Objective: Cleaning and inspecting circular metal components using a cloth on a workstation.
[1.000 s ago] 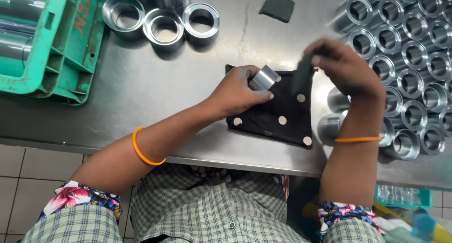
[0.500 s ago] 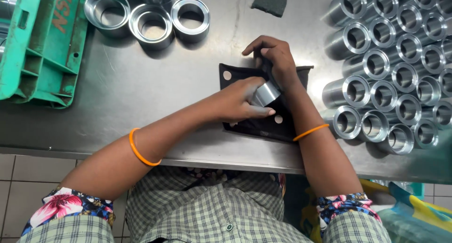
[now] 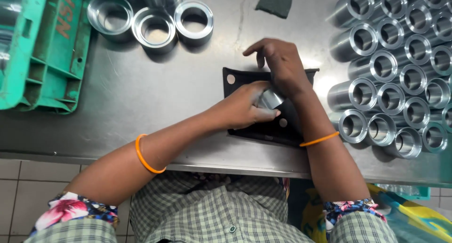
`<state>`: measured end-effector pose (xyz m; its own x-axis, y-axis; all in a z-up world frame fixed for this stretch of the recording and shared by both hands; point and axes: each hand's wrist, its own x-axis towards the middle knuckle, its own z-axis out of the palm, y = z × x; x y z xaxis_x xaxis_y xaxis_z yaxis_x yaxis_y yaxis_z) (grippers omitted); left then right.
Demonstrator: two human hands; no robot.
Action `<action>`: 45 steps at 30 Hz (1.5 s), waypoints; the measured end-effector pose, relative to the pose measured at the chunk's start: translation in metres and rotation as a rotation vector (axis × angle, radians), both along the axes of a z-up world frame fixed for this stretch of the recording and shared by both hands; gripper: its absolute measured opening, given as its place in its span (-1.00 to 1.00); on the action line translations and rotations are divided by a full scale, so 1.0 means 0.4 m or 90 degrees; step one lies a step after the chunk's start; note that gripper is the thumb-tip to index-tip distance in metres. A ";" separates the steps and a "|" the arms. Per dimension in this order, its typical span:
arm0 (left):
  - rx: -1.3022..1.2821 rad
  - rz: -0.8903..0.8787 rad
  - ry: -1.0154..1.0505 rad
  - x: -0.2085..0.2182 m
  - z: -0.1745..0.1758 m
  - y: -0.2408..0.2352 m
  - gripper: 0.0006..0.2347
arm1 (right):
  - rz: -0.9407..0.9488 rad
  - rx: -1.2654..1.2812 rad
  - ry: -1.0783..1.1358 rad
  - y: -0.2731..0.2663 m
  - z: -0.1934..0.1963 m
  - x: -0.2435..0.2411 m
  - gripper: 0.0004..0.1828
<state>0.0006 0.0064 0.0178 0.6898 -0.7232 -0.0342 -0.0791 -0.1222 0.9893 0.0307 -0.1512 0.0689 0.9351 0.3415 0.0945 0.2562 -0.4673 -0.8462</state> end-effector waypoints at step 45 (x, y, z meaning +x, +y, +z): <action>-0.067 -0.159 -0.100 0.006 -0.141 -0.011 -0.45 | 0.118 -0.095 -0.183 -0.015 0.014 0.004 -0.21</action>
<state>0.0031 0.0020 -0.0385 0.4816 -0.8648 0.1420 -0.2461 0.0220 0.9690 0.0322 -0.1572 0.0746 0.7986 0.5327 0.2801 0.5651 -0.5038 -0.6533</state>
